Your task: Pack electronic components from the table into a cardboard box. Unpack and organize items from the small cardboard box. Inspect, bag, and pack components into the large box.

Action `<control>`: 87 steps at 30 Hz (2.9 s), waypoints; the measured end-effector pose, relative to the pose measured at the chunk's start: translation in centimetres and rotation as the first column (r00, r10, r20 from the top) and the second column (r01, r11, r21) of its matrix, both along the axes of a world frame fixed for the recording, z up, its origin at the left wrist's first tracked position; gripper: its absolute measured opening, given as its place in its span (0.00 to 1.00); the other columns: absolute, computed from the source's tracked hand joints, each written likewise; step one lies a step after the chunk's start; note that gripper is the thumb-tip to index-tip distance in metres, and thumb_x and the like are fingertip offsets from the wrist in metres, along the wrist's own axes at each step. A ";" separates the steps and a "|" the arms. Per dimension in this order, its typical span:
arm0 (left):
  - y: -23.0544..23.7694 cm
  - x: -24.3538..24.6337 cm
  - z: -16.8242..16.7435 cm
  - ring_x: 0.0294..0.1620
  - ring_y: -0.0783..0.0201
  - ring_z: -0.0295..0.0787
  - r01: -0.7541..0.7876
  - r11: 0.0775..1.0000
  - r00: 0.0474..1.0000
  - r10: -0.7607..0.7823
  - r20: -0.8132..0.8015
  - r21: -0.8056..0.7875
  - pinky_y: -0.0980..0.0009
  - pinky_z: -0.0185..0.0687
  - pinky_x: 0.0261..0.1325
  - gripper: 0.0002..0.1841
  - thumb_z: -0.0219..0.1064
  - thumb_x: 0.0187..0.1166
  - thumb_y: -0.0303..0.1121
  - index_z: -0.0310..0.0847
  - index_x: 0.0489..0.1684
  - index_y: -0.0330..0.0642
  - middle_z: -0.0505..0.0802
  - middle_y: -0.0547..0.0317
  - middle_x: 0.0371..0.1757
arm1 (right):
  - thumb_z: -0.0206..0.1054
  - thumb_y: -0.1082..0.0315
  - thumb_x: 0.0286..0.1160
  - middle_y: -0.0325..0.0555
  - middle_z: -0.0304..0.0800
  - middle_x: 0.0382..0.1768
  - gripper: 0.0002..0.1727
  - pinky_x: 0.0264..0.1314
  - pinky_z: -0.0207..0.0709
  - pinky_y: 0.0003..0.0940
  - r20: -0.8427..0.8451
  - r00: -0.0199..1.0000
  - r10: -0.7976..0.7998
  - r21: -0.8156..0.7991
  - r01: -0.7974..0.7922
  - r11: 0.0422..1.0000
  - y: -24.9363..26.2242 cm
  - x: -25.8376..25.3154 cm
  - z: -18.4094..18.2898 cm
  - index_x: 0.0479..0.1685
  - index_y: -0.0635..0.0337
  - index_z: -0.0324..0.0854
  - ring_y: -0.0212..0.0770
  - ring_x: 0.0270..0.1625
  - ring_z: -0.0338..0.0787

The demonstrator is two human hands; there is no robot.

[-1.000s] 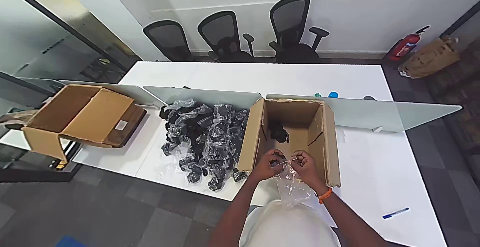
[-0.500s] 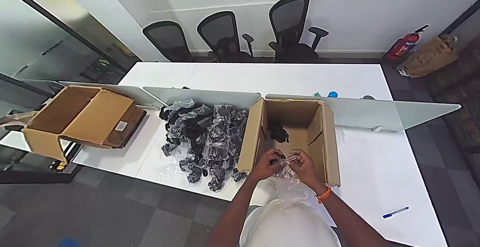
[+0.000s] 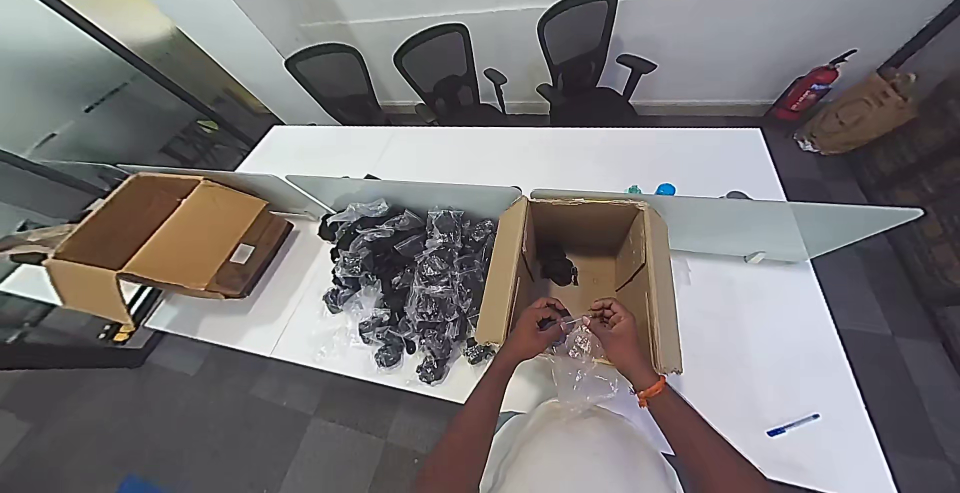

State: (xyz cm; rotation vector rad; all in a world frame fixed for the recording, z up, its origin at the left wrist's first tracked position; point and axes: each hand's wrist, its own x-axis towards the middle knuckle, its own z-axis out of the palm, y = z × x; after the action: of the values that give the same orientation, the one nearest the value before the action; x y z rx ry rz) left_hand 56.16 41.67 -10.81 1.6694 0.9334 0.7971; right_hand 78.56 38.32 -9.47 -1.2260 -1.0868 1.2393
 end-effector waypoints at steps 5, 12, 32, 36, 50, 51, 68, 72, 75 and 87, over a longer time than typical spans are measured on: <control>0.0 0.1 -0.1 0.67 0.63 0.83 0.020 1.000 1.000 -0.020 0.005 0.007 0.66 0.80 0.71 0.10 0.71 0.77 0.33 0.90 0.31 0.35 0.88 0.50 0.66 | 0.76 0.83 0.63 0.52 0.92 0.38 0.17 0.44 0.89 0.36 0.009 1.000 -0.029 -0.021 0.029 0.999 -0.1 0.0 -0.3 0.51 0.68 0.80 0.44 0.39 0.93; -0.3 -0.1 0.0 0.68 0.64 0.83 0.057 0.998 0.998 -0.057 0.010 0.003 0.66 0.80 0.72 0.10 0.72 0.76 0.34 0.90 0.30 0.35 0.88 0.49 0.66 | 0.72 0.80 0.69 0.49 0.91 0.36 0.10 0.44 0.87 0.34 0.007 0.999 0.038 -0.007 -0.038 0.999 -0.8 0.6 -0.1 0.47 0.67 0.82 0.40 0.37 0.91; -0.3 -0.4 0.0 0.66 0.60 0.87 -0.056 0.998 0.997 0.055 0.046 0.037 0.64 0.84 0.70 0.10 0.70 0.76 0.35 0.94 0.34 0.39 0.92 0.51 0.63 | 0.58 0.78 0.84 0.53 0.80 0.46 0.17 0.41 0.87 0.32 -0.318 0.231 -0.920 -0.283 0.903 0.325 1.1 22.2 -5.5 0.69 0.68 0.64 0.38 0.34 0.87; -0.4 -0.2 0.1 0.67 0.59 0.86 -0.073 0.996 0.997 0.071 0.035 0.048 0.64 0.83 0.71 0.09 0.70 0.75 0.34 0.93 0.32 0.39 0.92 0.51 0.62 | 0.54 0.80 0.85 0.62 0.74 0.58 0.22 0.48 0.88 0.35 -0.297 0.099 -0.950 -0.390 0.895 0.216 2.3 23.8 -9.7 0.76 0.70 0.59 0.43 0.43 0.88; -0.3 -0.4 -0.1 0.76 0.53 0.80 -0.130 0.987 0.990 0.125 0.058 0.092 0.57 0.77 0.79 0.15 0.69 0.71 0.28 0.86 0.56 0.34 0.86 0.45 0.71 | 0.53 0.62 0.91 0.68 0.80 0.60 0.23 0.48 0.90 0.49 0.211 0.489 -0.846 -0.312 0.854 0.416 0.0 20.5 -12.7 0.73 0.73 0.66 0.53 0.43 0.92; -0.5 -0.3 0.3 0.78 0.52 0.78 -0.148 0.986 0.987 0.142 0.073 0.078 0.57 0.76 0.81 0.22 0.71 0.70 0.28 0.81 0.64 0.32 0.84 0.44 0.74 | 0.54 0.63 0.90 0.66 0.80 0.60 0.22 0.46 0.90 0.46 0.211 0.491 -0.845 -0.193 0.869 0.456 -0.5 19.5 -10.5 0.71 0.73 0.67 0.50 0.42 0.92; -2.7 2.8 4.0 0.78 0.56 0.80 -0.134 0.983 0.991 0.134 0.008 0.123 0.56 0.79 0.79 0.25 0.75 0.66 0.21 0.81 0.66 0.32 0.84 0.47 0.76 | 0.72 0.60 0.76 0.40 0.91 0.59 0.17 0.67 0.85 0.32 0.391 0.911 0.129 0.010 -0.144 0.989 -1.1 1.3 3.4 0.61 0.55 0.88 0.30 0.60 0.90; -2.7 0.4 1.4 0.81 0.58 0.76 -0.221 0.963 0.942 0.252 -0.222 0.155 0.58 0.76 0.82 0.27 0.69 0.72 0.25 0.76 0.75 0.35 0.81 0.47 0.79 | 0.68 0.71 0.73 0.55 0.72 0.83 0.34 0.81 0.75 0.41 0.603 0.794 0.074 0.024 -0.111 0.994 2.7 1.6 1.8 0.84 0.60 0.70 0.45 0.82 0.77; -3.1 -0.4 0.1 0.79 0.55 0.78 -0.211 0.966 0.893 0.254 -0.371 0.152 0.56 0.74 0.83 0.25 0.66 0.76 0.28 0.78 0.74 0.36 0.83 0.46 0.76 | 0.66 0.78 0.66 0.56 0.38 0.96 0.53 0.74 0.81 0.44 0.664 0.723 0.189 -0.100 -0.165 0.981 4.7 1.5 1.2 0.96 0.58 0.39 0.51 0.82 0.76; -2.2 -2.8 0.9 0.88 0.34 0.62 -0.411 0.748 0.580 0.656 -0.483 0.521 0.35 0.59 0.85 0.26 0.69 0.72 0.42 0.84 0.69 0.40 0.75 0.38 0.84 | 0.53 0.52 0.87 0.41 0.92 0.63 0.21 0.66 0.83 0.50 0.820 0.407 0.402 -0.235 -0.401 0.885 -5.1 1.5 0.9 0.67 0.48 0.85 0.43 0.64 0.91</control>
State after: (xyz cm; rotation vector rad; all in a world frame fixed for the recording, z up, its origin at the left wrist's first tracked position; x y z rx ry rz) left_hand 53.36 39.42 -9.94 2.0531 1.9792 0.8282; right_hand 80.02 33.19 -8.55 -1.7044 -2.2456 0.9145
